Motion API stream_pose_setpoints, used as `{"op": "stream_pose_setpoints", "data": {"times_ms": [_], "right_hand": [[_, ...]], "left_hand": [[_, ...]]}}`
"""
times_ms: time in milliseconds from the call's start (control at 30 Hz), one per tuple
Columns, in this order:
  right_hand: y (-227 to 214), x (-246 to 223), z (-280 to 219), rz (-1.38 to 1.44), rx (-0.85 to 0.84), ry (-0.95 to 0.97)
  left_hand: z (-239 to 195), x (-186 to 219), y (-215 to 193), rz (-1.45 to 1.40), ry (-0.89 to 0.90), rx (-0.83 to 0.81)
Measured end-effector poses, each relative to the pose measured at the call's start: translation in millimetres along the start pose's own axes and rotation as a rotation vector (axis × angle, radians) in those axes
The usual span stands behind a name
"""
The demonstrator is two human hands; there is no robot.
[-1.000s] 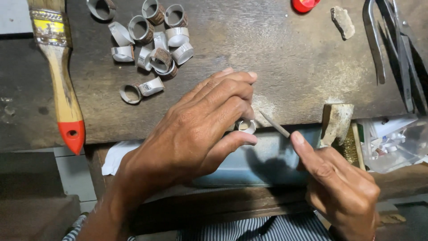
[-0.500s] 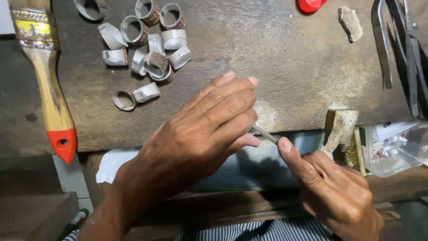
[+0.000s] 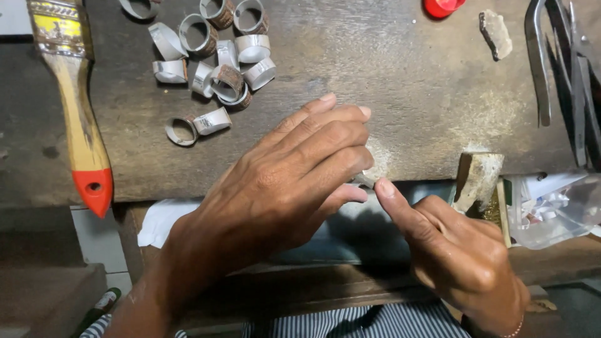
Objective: Filing a small metal ring to smooth its edges and surfaces at a jewelry workshop.
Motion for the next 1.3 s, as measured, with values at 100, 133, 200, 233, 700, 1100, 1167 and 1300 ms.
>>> {"op": "stream_pose_setpoints", "data": {"times_ms": [100,133,200,233,700,1100,1167,1300], "right_hand": [[2,-1,-3,-0.013,-0.007,-0.013],[1,-1,-3,-0.016,-0.004,-0.015],[1,-1,-3,-0.015,0.022,-0.03],[-2,-3,-6,-0.018,0.024,-0.03],[-8,-17,-11,-0.213,0.059,-0.038],[1,-4,-4,-0.145,0.058,-0.05],[1,-5,0,-0.151,0.064,-0.07],[3,-10,-3,-0.229,0.097,-0.087]], "left_hand": [[0,3,-3,-0.083,-0.013,-0.004],[0,4,-3,-0.08,-0.01,-0.003],[0,3,-3,-0.086,-0.027,0.018],[-1,4,-2,-0.086,-0.023,0.019],[-3,10,4,0.116,-0.015,-0.001],[-4,9,7,0.141,-0.003,0.049],[-3,9,5,0.108,-0.018,0.039],[-2,9,3,0.086,-0.018,0.041]]}}
Point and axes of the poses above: each hand's wrist, its own z-axis towards the middle knuckle, its own y-axis out of the palm, x = y × z, the point moved 3 cm from there along z, towards the middle knuckle
